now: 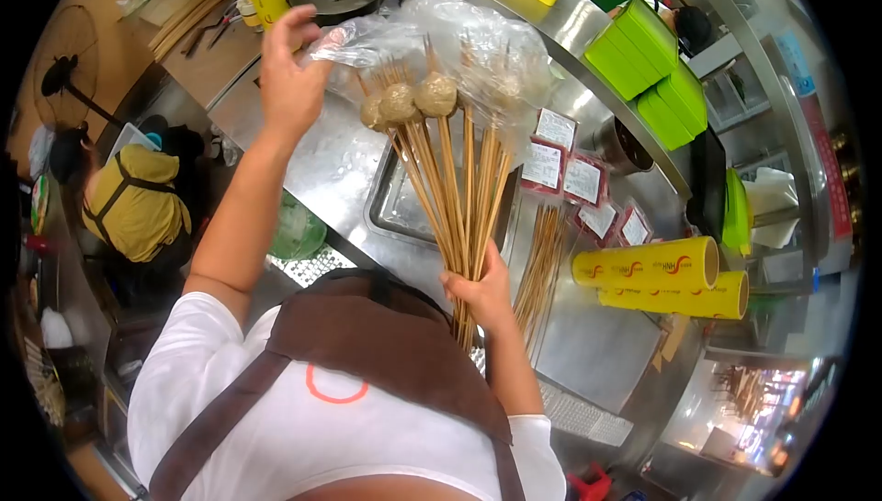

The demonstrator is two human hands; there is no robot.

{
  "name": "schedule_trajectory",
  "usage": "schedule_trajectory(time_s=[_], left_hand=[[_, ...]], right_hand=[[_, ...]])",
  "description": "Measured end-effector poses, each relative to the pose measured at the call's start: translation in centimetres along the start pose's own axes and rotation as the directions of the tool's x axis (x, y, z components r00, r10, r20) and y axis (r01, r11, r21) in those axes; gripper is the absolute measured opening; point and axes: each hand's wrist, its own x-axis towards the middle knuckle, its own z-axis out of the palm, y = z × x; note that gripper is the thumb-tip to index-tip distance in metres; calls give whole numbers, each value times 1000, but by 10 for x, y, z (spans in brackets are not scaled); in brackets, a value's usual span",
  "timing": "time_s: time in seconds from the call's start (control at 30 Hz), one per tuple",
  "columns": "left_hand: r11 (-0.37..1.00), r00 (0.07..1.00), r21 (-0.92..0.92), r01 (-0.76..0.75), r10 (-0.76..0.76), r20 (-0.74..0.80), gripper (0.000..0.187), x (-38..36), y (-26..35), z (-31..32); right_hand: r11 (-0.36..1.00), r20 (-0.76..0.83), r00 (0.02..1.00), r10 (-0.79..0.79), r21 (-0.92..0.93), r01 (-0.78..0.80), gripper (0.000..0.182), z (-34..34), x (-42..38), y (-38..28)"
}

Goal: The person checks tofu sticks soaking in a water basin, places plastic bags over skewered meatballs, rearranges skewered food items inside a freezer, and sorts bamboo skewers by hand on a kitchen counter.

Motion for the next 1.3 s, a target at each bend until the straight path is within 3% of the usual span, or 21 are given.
schedule_trajectory(time_s=[0.07,0.13,0.17,0.2,0.23,0.33,0.4,0.5,0.53,0.57,0.6,0.67,0.73,0.77,0.93,1.0,1.03,1.07,1.13,1.17,1.3], left_hand=[[912,899,58,-405,409,-155,24,12,12,-8],[907,913,-109,-407,402,-62,22,15,14,-11],[922,993,-385,-22,66,102,20,17,19,-13],[741,914,-550,384,-220,342,19,18,21,-14],[545,856,-663,514,-277,436,18,25,7,-12],[325,727,-680,657,-510,459,16,33,5,-12],[314,744,-686,657,-418,521,13,29,6,-24],[809,939,-498,311,-183,290,21,18,27,-31],[813,938,-494,308,-174,298,21,14,31,-28],[868,983,-485,104,-17,181,25,9,31,-25],[886,987,-453,-104,149,65,30,5,28,-24],[905,957,-373,-202,263,119,28,1,20,-31],[754,997,-652,-76,55,-52,25,0,32,-25],[821,983,-546,-169,102,-151,20,9,21,-18],[813,998,-582,-33,-6,-65,14,16,41,-25],[783,916,-484,-391,384,-118,16,12,31,-24],[765,991,-640,-65,124,48,20,7,32,-25],[766,990,-639,-72,133,49,20,11,33,-24],[221,823,-801,556,-286,491,26,22,33,-30],[217,768,-767,603,-418,486,29,30,31,-25],[455,911,-794,404,-276,305,22,33,39,-31]], right_hand=[[997,21,998,67,-27,-67,49,2,-1,0],[996,42,996,76,-40,-74,51,3,1,5],[995,59,994,87,-55,-83,52,4,1,7],[995,61,994,85,-53,-82,52,7,1,5],[995,51,997,55,-88,-50,49,13,1,2],[989,38,999,-11,-147,16,47,19,0,3],[984,29,998,-50,-168,54,48,24,0,2],[997,-16,1000,14,-78,-15,49,30,0,-1],[991,-23,1000,-9,-134,6,49,27,3,3],[981,-29,999,-29,-191,23,49,25,4,5],[983,-33,999,-32,-180,25,49,27,4,4],[983,-57,998,-41,-184,29,49,30,5,0],[982,-87,996,-21,-188,4,61,27,10,6],[973,-87,996,-29,-229,9,62,27,10,6],[936,-80,981,-177,-322,143,53,32,13,7],[968,-77,991,-109,-234,88,53,33,13,5],[969,-83,989,-119,-226,98,53,33,14,5],[966,-95,991,-89,-249,63,59,29,13,6],[960,-64,996,-61,-276,41,65,24,14,7],[950,-67,995,-69,-309,45,66,22,14,6],[956,-24,994,-107,-276,96,57,27,21,11]])
